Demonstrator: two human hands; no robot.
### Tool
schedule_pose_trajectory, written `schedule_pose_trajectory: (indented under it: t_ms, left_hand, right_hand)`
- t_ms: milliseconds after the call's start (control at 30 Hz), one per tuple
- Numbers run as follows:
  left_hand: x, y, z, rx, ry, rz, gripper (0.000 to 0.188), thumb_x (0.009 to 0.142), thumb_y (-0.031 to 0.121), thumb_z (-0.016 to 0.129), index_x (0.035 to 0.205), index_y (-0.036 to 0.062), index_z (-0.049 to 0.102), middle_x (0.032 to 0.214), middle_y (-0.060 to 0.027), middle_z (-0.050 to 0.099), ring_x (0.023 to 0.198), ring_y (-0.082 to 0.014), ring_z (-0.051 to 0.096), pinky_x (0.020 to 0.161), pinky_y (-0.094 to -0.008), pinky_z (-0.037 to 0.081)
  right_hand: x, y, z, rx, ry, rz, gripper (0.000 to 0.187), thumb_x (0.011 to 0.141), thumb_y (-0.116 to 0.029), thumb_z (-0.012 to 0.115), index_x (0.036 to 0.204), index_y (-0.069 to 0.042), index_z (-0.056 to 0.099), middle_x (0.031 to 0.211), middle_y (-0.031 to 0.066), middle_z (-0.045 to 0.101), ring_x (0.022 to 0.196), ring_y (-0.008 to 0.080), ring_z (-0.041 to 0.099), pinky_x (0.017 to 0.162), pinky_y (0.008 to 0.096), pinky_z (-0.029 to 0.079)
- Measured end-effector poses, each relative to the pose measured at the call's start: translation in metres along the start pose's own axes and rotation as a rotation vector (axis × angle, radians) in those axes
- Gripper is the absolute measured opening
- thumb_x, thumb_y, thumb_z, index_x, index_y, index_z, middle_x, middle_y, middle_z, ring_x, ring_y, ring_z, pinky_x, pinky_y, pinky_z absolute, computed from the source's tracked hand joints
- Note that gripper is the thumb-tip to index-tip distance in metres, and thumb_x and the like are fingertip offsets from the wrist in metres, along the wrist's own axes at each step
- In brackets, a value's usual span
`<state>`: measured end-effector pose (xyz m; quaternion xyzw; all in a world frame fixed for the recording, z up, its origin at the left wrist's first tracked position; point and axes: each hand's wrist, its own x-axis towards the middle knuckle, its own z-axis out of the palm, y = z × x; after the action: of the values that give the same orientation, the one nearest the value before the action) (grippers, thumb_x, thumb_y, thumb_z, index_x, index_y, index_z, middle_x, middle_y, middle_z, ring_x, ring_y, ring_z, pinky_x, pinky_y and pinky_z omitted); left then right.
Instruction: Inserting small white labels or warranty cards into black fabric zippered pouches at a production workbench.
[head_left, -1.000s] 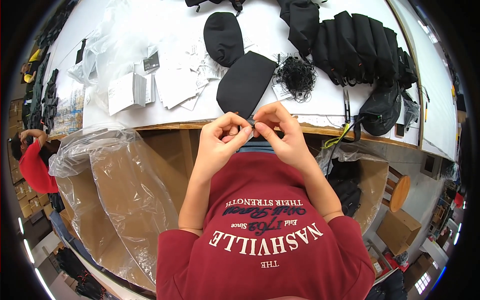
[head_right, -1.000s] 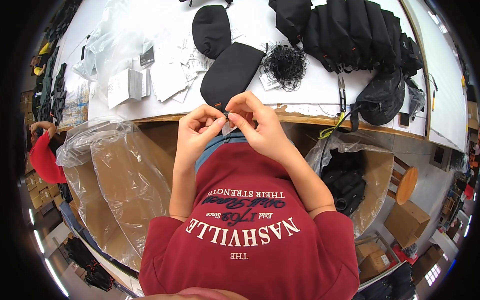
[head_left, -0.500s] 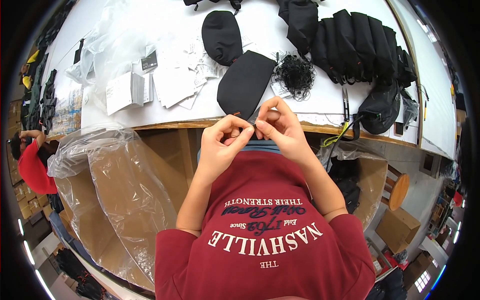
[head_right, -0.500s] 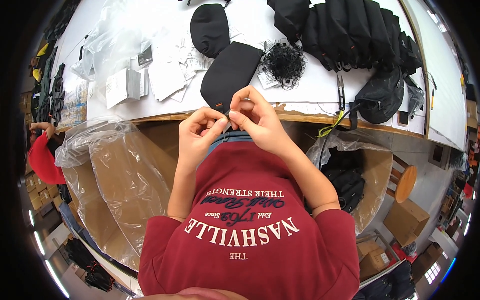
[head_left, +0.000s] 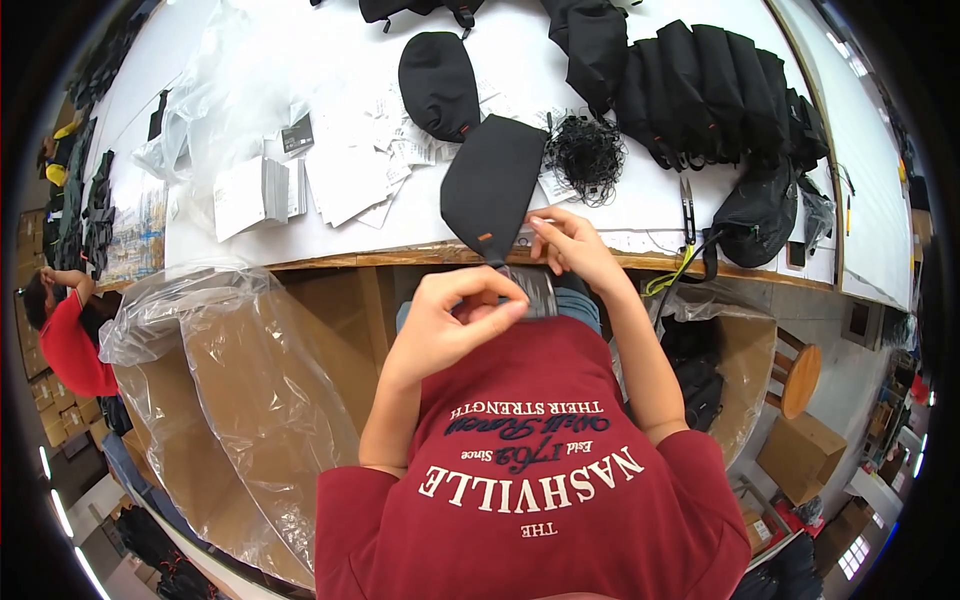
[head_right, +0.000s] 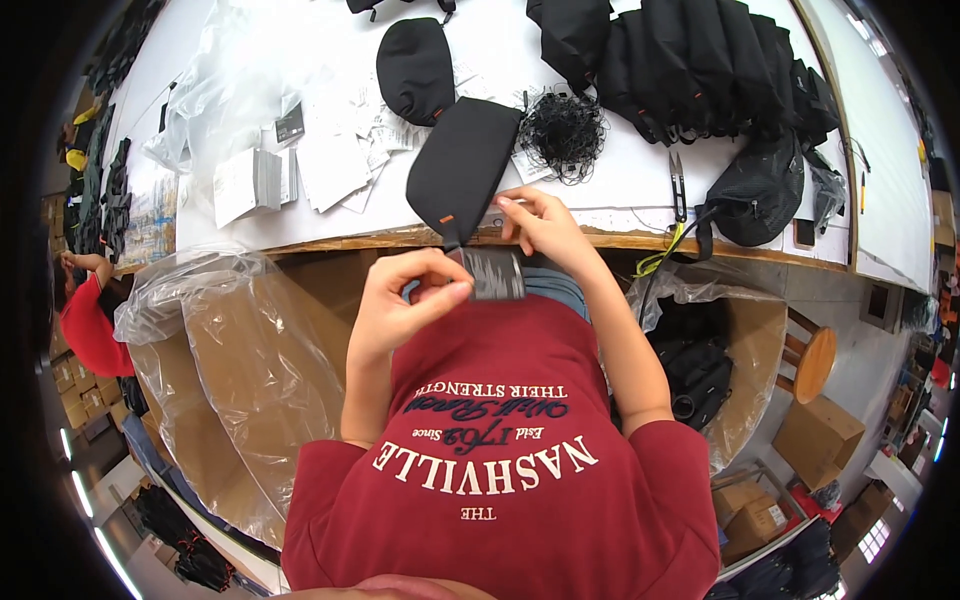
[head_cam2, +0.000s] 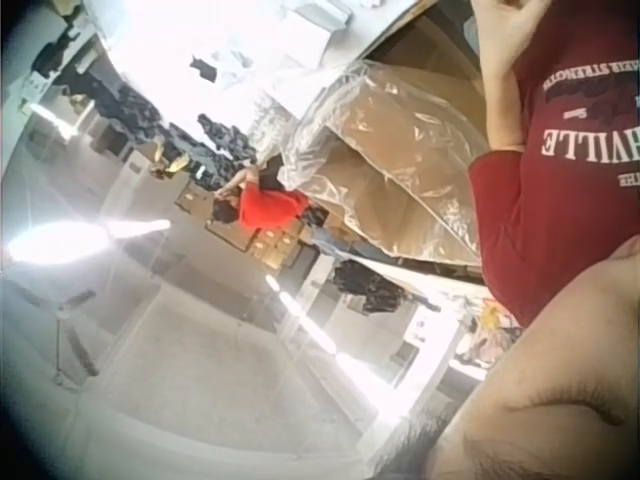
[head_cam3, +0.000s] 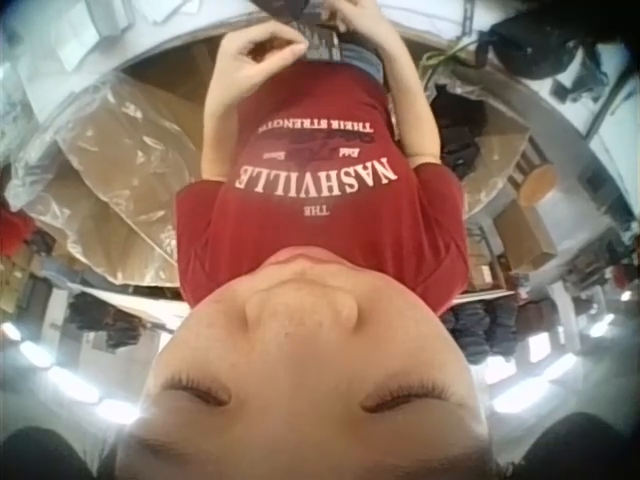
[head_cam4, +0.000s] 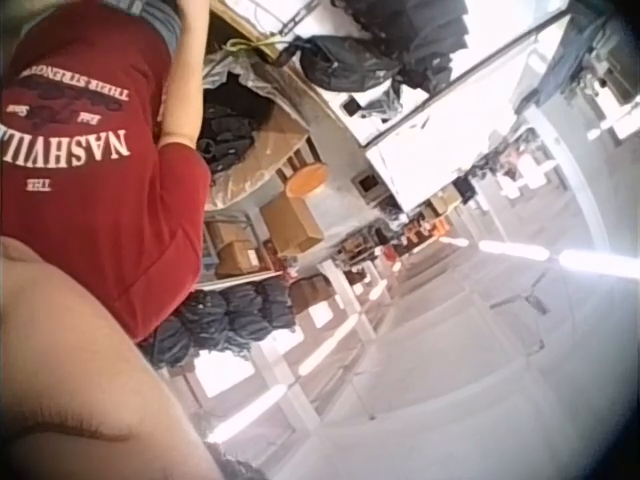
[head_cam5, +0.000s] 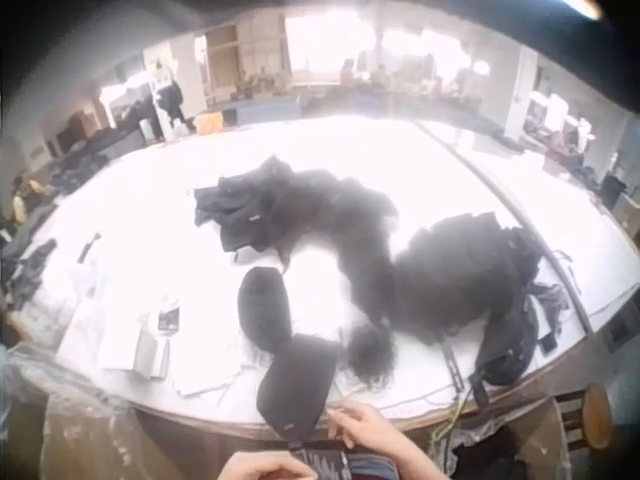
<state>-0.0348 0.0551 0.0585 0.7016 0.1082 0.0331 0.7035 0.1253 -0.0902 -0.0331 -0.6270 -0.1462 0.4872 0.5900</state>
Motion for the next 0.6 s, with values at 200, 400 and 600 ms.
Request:
schedule_pose_trajectory:
  t_ms: [200,400,600]
  left_hand:
    - [-0.002,0.008,0.005,0.150,-0.183,0.096,0.004,0.082,0.005,0.068,0.085,0.0035,0.067,0.085,-0.0019,0.059,0.060,-0.0059,0.048,0.051,-0.0210,0.037]
    - [0.006,0.001,-0.005,0.348,0.294,0.259,0.028,0.080,-0.004,0.060,0.104,0.0082,0.064,0.127,-0.0096,0.052,0.082,-0.0156,0.058,0.064,-0.0251,0.047]
    - [0.007,-0.017,-0.010,0.894,0.234,0.458,0.038,0.072,-0.001,0.069,0.108,0.0126,0.068,0.130,-0.0063,0.054,0.110,-0.0275,0.048,0.095,-0.0371,0.038]
  right_hand:
    - [0.014,0.010,0.005,0.186,-0.010,-0.019,0.021,0.097,-0.020,0.050,0.104,-0.002,0.060,0.069,0.0009,0.058,0.045,0.0026,0.040,0.042,0.0165,0.030]
    - [-0.014,-0.028,0.016,0.019,-0.101,-0.110,0.010,0.093,-0.011,0.052,0.090,-0.004,0.058,0.066,-0.0056,0.048,0.052,0.0006,0.037,0.046,0.0188,0.029]
    - [-0.040,-0.058,0.025,-0.283,-0.193,-0.270,0.015,0.086,-0.010,0.058,0.076,-0.001,0.050,0.060,-0.0032,0.041,0.059,0.0036,0.035,0.050,0.0247,0.032]
